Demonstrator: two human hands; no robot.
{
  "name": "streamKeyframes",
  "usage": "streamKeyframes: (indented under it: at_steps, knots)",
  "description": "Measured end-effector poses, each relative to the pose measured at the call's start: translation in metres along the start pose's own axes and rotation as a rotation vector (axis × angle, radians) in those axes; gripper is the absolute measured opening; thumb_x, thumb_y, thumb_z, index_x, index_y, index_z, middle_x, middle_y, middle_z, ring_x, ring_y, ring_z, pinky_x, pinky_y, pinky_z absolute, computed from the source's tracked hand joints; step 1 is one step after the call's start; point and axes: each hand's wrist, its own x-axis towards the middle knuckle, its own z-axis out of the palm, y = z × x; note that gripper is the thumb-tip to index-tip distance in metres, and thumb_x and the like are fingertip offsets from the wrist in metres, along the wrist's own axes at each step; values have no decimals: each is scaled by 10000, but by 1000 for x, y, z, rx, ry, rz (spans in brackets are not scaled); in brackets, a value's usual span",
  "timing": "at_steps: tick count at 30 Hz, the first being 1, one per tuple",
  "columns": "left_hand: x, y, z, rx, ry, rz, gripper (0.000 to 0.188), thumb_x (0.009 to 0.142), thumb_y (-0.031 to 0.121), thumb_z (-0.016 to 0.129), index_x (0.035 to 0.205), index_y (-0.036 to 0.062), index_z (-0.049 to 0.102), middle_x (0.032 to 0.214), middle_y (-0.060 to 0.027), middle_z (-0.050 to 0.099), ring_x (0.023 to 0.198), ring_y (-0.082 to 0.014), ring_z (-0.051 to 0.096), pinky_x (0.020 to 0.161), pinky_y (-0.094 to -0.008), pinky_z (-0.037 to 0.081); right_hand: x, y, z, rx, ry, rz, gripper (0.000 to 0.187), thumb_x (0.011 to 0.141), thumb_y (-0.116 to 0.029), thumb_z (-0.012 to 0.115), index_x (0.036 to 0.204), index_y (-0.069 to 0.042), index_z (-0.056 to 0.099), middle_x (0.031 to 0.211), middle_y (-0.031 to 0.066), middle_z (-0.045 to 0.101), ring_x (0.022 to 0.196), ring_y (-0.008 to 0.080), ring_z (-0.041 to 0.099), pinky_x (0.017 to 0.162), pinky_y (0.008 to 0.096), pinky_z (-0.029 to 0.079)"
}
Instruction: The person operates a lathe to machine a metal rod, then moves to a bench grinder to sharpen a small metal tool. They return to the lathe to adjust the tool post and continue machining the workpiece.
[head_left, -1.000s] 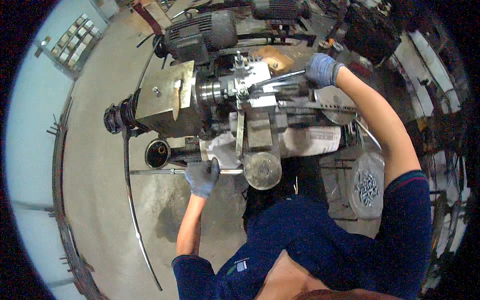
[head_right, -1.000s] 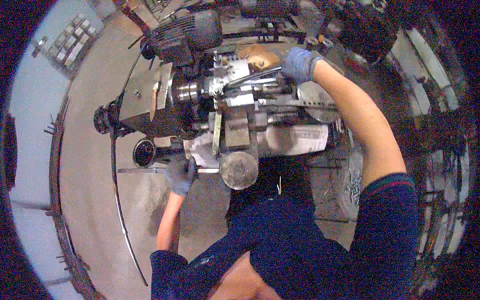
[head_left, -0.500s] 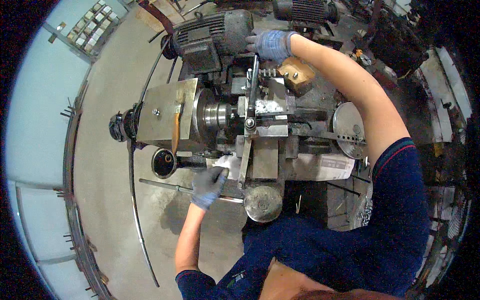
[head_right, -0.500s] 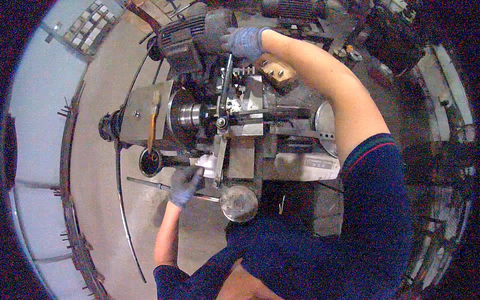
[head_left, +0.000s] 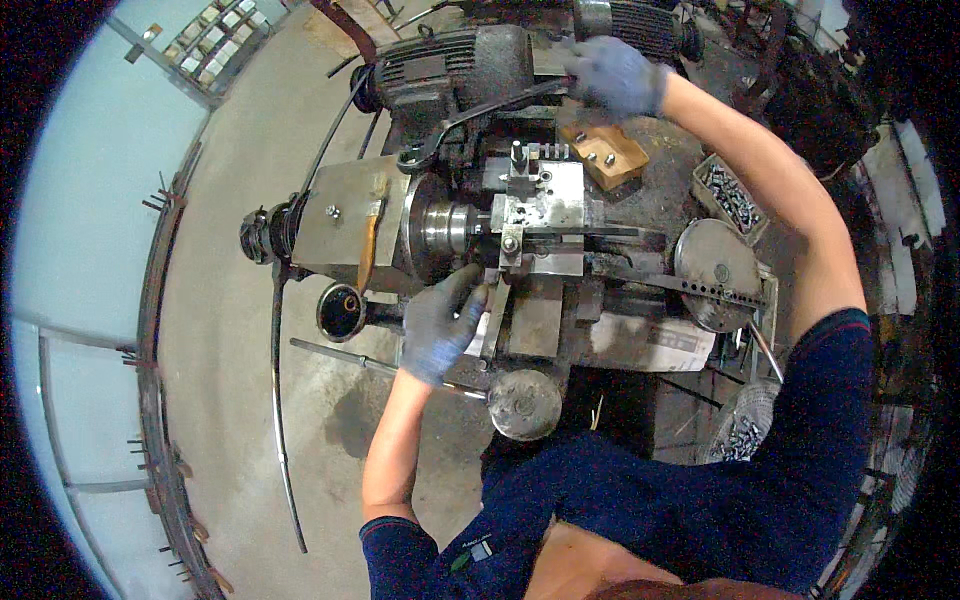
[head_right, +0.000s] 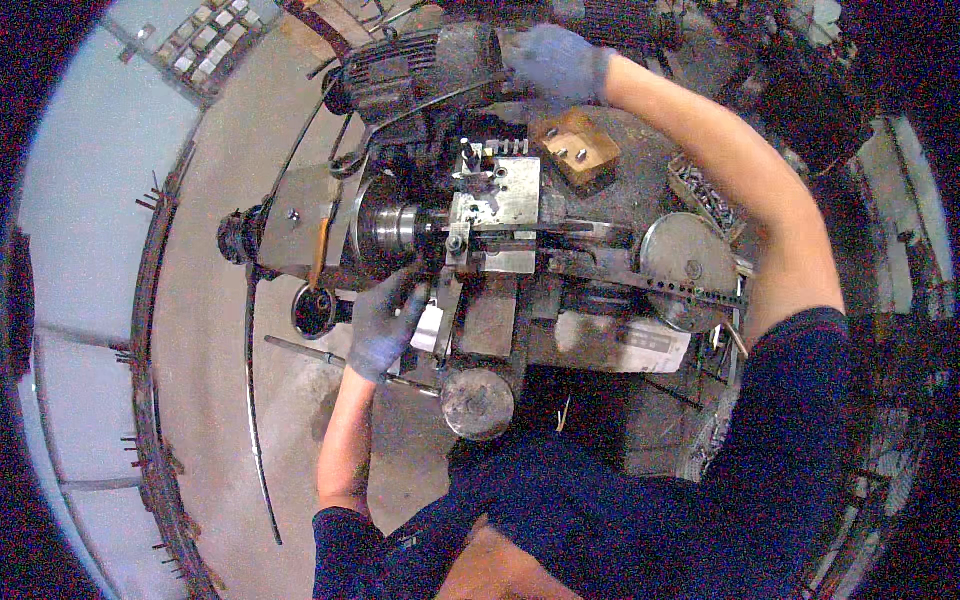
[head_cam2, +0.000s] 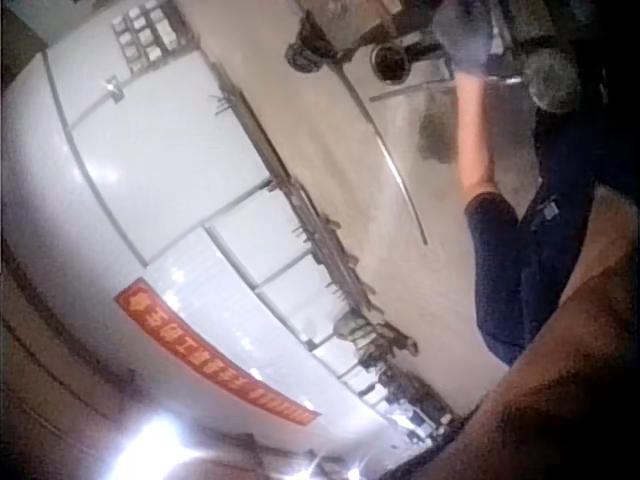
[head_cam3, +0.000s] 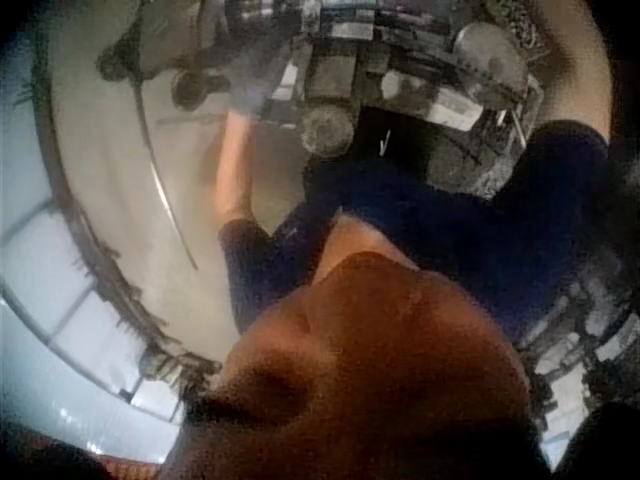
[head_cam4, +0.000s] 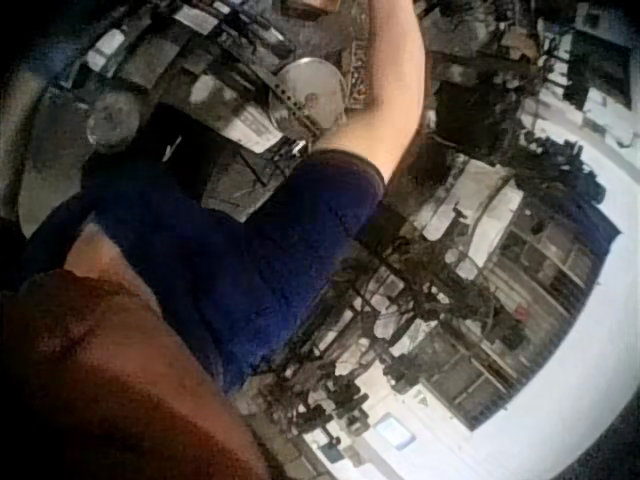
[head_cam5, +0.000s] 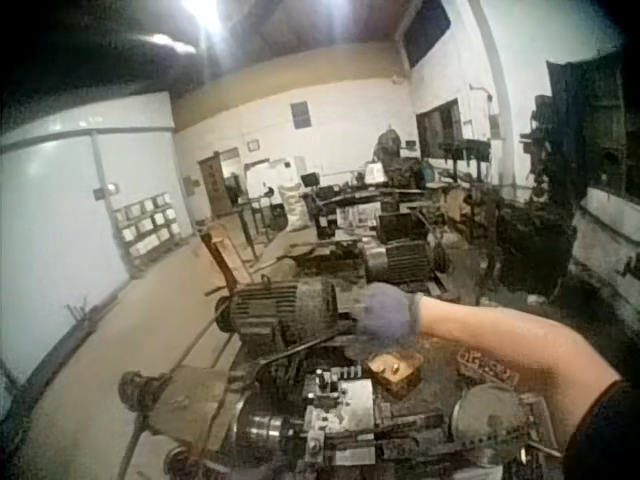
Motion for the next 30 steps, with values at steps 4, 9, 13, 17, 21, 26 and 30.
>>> streamKeyframes:
  at_steps: [4,9,13,17,21,26,30]
  knots:
    - [-38,-41,-2,-61,82,-46,363,864,339,550,1056,40,623,890,-194,643,771,-333,637,682,-368,500,-73,-86,-53,159,-63,212,595,630,-381,721,1082,-27,564,958,185,549,908,368,537,761,452,458]
    - [-56,-54,0,98,72,-1,344,861,364,522,1029,85,633,869,-171,647,788,-343,626,689,-424,487,-166,-168,-66,99,-295,288,492,667,-421,678,1042,-105,635,931,178,555,844,342,545,669,453,467]
    - [-64,-99,24,260,37,-31,325,856,364,516,959,87,650,833,-170,644,766,-346,619,675,-429,483,-179,-190,-59,-23,-517,313,395,694,-398,637,961,-107,663,876,176,568,803,322,557,624,448,466]
    - [-65,-109,34,242,32,-41,339,849,392,529,937,94,665,833,-162,651,768,-344,622,675,-422,488,-161,-210,-76,-6,-737,380,307,688,-339,615,847,-82,663,826,177,594,775,327,577,631,446,466]
    - [-69,-112,32,284,76,20,339,848,389,516,926,92,659,818,-153,648,760,-340,615,674,-431,482,-158,-228,-82,-64,-642,329,330,692,-385,630,758,-64,667,701,160,625,623,327,619,562,430,487]
    - [-72,-125,36,284,88,16,338,848,387,504,944,97,647,823,-144,645,775,-333,607,695,-439,473,-150,-241,-93,-152,-589,439,271,661,-329,662,726,-66,668,671,160,623,612,324,621,542,421,490]
    - [-72,-125,43,239,187,109,325,846,378,519,893,82,644,795,-154,638,746,-334,607,665,-434,471,-137,-243,-96,-109,-801,387,258,668,-322,649,746,-78,676,674,153,632,624,316,632,545,431,499]
